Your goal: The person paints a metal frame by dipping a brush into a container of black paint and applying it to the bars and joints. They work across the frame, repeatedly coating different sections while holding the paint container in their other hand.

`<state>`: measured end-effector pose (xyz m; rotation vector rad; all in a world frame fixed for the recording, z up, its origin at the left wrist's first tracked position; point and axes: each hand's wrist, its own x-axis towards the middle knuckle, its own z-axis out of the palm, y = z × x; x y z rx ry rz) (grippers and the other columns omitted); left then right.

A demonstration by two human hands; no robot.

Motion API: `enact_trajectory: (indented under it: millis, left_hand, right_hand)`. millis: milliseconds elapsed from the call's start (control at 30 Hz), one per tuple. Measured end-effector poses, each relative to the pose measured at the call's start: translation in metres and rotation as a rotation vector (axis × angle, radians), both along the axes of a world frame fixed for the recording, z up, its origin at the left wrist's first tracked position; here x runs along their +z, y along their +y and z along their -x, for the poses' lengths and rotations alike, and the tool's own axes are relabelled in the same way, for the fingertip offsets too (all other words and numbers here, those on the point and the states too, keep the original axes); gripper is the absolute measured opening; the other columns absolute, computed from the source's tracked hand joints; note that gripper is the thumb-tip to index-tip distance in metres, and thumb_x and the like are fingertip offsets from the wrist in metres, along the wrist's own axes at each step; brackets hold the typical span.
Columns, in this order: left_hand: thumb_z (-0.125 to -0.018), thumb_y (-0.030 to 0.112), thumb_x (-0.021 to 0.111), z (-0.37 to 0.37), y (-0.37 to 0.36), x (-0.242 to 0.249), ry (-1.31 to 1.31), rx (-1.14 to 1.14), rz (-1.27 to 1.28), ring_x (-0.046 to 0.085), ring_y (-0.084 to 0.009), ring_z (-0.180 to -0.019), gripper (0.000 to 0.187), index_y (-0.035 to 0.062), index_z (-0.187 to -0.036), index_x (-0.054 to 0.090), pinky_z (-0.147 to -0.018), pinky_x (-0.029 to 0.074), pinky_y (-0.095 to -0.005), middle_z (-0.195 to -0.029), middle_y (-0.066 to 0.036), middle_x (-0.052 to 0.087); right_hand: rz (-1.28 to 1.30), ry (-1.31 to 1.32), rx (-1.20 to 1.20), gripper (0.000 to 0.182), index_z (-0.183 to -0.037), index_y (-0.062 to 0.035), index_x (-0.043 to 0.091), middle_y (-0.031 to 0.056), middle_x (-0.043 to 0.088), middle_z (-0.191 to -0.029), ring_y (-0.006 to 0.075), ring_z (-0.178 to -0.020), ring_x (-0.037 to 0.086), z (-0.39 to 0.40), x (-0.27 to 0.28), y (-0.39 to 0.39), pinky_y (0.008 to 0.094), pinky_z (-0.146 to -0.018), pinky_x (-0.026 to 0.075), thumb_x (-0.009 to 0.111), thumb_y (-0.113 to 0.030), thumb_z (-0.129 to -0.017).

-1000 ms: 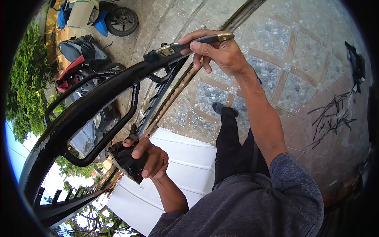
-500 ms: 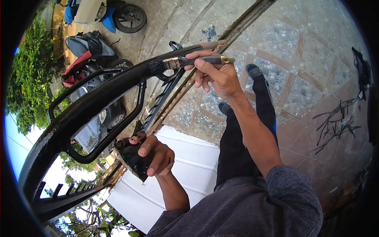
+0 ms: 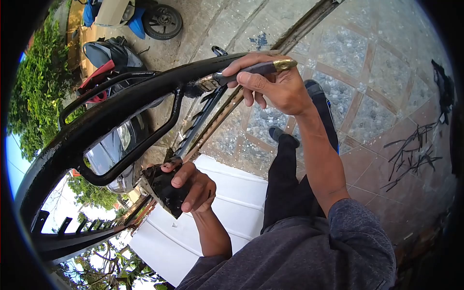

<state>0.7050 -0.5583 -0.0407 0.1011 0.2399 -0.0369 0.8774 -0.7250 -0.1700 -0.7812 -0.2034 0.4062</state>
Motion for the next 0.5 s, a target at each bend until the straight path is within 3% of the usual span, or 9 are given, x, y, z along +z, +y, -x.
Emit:
enact_trajectory:
  millis: [100, 200, 300, 400, 500]
  left_hand:
    - [-0.098, 0.034, 0.053, -0.002, -0.001, 0.001, -0.007, 0.001, 0.008, 0.071, -0.0303, -0.071, 0.041, 0.0090, -0.130, 0.055, -0.034, 0.047, -0.0234, -0.113, -0.016, 0.060]
    - [-0.099, 0.027, 0.051, -0.005, 0.000, 0.004, -0.007, -0.046, 0.003, 0.072, -0.0295, -0.075, 0.035, 0.0082, -0.128, 0.055, -0.032, 0.040, -0.0212, -0.117, -0.016, 0.061]
    - [-0.098, 0.031, 0.054, -0.003, -0.002, 0.002, -0.014, -0.020, 0.035, 0.071, -0.0312, -0.071, 0.041, 0.0089, -0.132, 0.054, -0.033, 0.046, -0.0243, -0.114, -0.016, 0.060]
    - [-0.098, 0.031, 0.053, 0.002, -0.001, 0.002, -0.008, -0.017, 0.025, 0.071, -0.0317, -0.072, 0.039, 0.0087, -0.131, 0.055, -0.033, 0.046, -0.0245, -0.114, -0.016, 0.060]
    - [-0.099, 0.032, 0.051, 0.003, -0.004, -0.001, 0.014, -0.012, 0.031, 0.071, -0.0322, -0.071, 0.039, 0.0084, -0.129, 0.055, -0.034, 0.046, -0.0248, -0.114, -0.016, 0.060]
  right_hand:
    - [-0.129, 0.099, -0.013, 0.022, -0.110, 0.0010, 0.070, 0.0163, 0.072, -0.085, 0.0107, -0.054, 0.064, 0.000, 0.008, 0.001, 0.0183, -0.039, 0.044, 0.064, -0.013, -0.094]
    - [-0.257, 0.146, -0.006, 0.024, -0.113, 0.0019, 0.068, 0.0154, 0.072, -0.085, 0.0107, -0.054, 0.064, -0.005, 0.024, 0.008, 0.0188, -0.039, 0.044, 0.065, -0.012, -0.094]
    - [-0.058, 0.094, -0.037, 0.023, -0.111, 0.0017, 0.068, 0.0149, 0.072, -0.086, 0.0105, -0.053, 0.064, -0.003, 0.020, 0.017, 0.0190, -0.038, 0.044, 0.063, -0.013, -0.094]
    - [-0.116, 0.227, -0.100, 0.021, -0.109, 0.0005, 0.070, 0.0145, 0.072, -0.085, 0.0102, -0.052, 0.064, -0.008, 0.009, 0.013, 0.0192, -0.037, 0.044, 0.064, -0.013, -0.093]
    - [-0.275, 0.271, 0.087, 0.020, -0.107, 0.0014, 0.070, 0.0145, 0.072, -0.084, 0.0102, -0.052, 0.064, 0.001, 0.034, 0.022, 0.0192, -0.036, 0.043, 0.064, -0.012, -0.093]
